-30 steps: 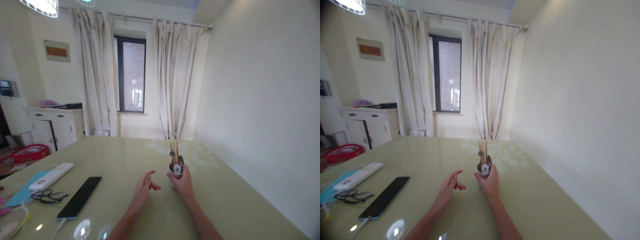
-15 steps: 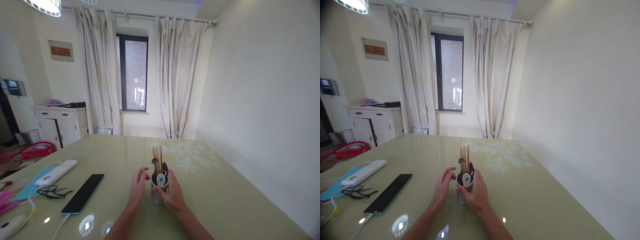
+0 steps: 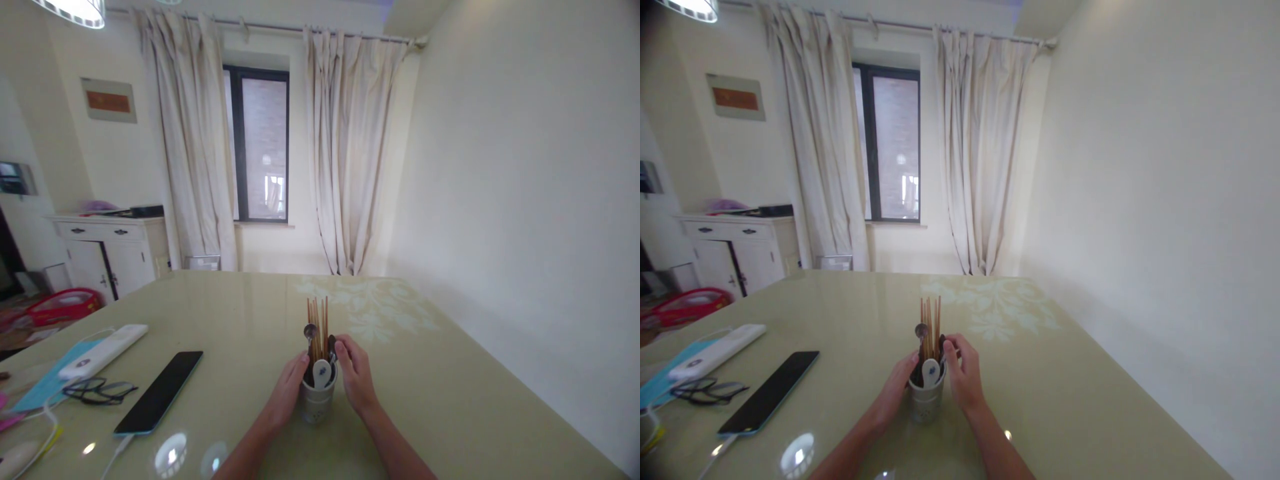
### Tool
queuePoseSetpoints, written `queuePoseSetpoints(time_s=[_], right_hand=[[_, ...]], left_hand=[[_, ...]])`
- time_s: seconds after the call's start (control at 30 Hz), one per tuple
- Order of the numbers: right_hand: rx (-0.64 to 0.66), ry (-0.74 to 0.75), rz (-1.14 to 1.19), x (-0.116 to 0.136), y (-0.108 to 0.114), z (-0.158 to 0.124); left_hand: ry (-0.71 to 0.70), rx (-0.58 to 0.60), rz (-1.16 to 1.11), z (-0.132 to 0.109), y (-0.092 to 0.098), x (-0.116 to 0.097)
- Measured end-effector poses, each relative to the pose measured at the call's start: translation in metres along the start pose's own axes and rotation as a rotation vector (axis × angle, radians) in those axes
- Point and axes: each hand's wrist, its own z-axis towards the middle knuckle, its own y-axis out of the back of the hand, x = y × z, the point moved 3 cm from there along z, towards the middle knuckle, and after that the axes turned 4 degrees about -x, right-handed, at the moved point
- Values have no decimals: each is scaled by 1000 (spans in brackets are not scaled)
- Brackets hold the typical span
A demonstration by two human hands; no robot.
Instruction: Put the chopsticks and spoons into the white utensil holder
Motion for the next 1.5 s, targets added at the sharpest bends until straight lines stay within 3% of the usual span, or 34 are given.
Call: queuePoseSetpoints(time_s=[0.27, 0.57, 0.93, 1.1, 1.27, 1.5], right_hand=[[-21, 27, 32, 0, -3, -2], [-13, -9, 84, -2, -3, -1], [-12, -8, 123, -4, -3, -1], [19, 3, 97, -5, -4, -2], [45, 24, 62, -5, -4, -4], [85, 8, 47, -12, -7, -6]], left_hand=[[64, -70, -22, 2, 3, 15], [-19, -14, -63, -4, -4, -24], [-69, -75, -54, 3, -2, -32], [-70, -102, -9, 20, -4, -45], [-15, -18, -1, 41, -6, -61], [-1, 116, 62, 49, -7, -70]])
